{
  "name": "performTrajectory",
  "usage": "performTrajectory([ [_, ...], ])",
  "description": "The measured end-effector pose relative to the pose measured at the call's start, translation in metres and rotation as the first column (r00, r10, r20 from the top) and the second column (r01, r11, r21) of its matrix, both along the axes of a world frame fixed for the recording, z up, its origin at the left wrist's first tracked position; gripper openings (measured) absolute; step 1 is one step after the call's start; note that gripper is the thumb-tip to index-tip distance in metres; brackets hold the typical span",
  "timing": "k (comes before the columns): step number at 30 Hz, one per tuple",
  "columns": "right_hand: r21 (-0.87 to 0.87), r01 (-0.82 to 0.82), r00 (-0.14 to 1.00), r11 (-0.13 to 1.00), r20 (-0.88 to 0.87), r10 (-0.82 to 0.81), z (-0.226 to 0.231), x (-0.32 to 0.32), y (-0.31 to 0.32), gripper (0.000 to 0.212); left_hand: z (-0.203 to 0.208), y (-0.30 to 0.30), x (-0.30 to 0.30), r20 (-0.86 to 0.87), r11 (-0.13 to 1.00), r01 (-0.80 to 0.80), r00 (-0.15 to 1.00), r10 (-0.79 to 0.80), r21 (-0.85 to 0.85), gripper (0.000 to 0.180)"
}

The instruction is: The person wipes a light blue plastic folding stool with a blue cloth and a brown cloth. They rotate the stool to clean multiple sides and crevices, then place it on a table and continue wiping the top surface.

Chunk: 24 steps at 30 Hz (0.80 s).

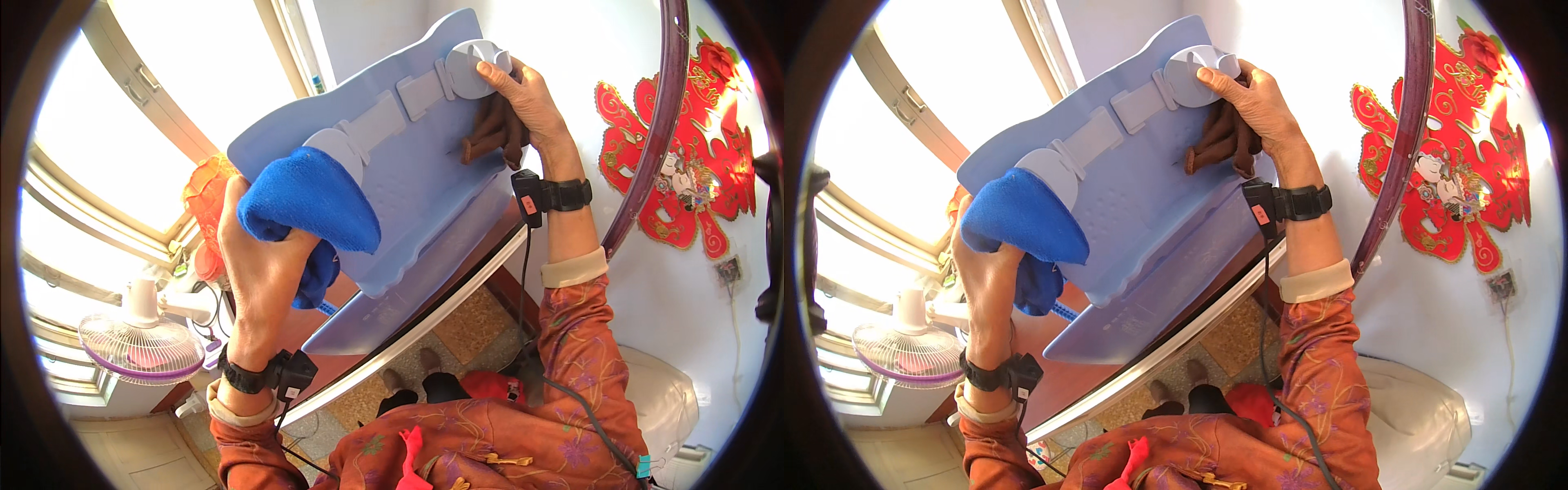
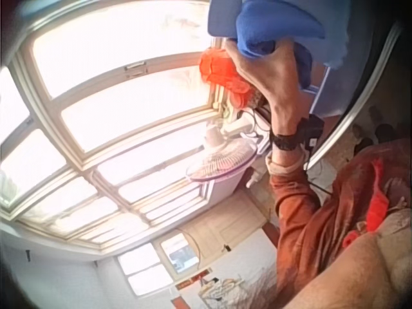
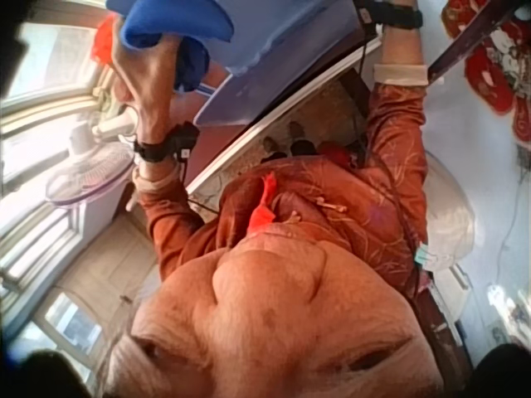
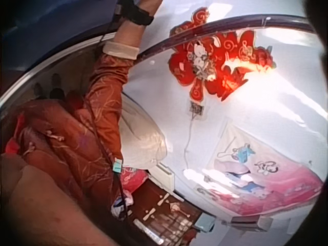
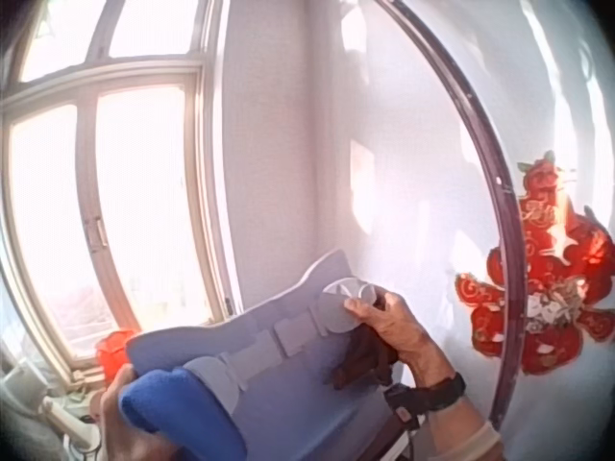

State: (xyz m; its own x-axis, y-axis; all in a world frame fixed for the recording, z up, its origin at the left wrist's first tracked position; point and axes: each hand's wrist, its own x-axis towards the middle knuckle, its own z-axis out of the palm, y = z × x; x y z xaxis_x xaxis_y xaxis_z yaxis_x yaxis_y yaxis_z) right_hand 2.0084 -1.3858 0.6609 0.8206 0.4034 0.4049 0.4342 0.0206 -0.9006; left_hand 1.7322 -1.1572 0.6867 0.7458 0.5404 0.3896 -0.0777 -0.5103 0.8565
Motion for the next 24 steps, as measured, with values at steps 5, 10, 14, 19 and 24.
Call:
performTrajectory([
  [5, -0.033, 0.055, 0.998, 0.998, 0.015, -0.054, -0.002, -0.001, 0.002, 0.089, -0.002, 0.0, 0.004, 0.067, 0.999, 0.016, 0.998, -0.014, -0.033, 0.038],
  [10, -0.031, 0.071, 0.997, 0.997, 0.018, -0.07, -0.004, 0.001, 0.001, 0.088, 0.002, 0.008, 0.006, -0.011, 0.997, 0.068, 0.998, -0.068, 0.023, 0.037],
  [14, -0.006, 0.057, 0.998, 0.998, 0.027, -0.057, -0.005, 0.001, 0.002, 0.082, 0.007, 0.014, 0.009, -0.05, 0.994, 0.103, 0.993, -0.105, -0.042, 0.035],
  [19, 0.05, 0.052, 0.998, 0.997, 0.04, -0.054, -0.008, 0.002, 0.006, 0.073, 0.007, 0.011, 0.019, -0.048, 0.999, -0.024, 0.999, 0.026, 0.041, 0.035],
  [24, 0.041, 0.059, 0.998, 0.997, 0.01, -0.06, -0.008, 0.002, 0.006, 0.07, 0.007, 0.006, 0.02, -0.017, 0.999, -0.03, 0.999, 0.03, 0.02, 0.031],
])
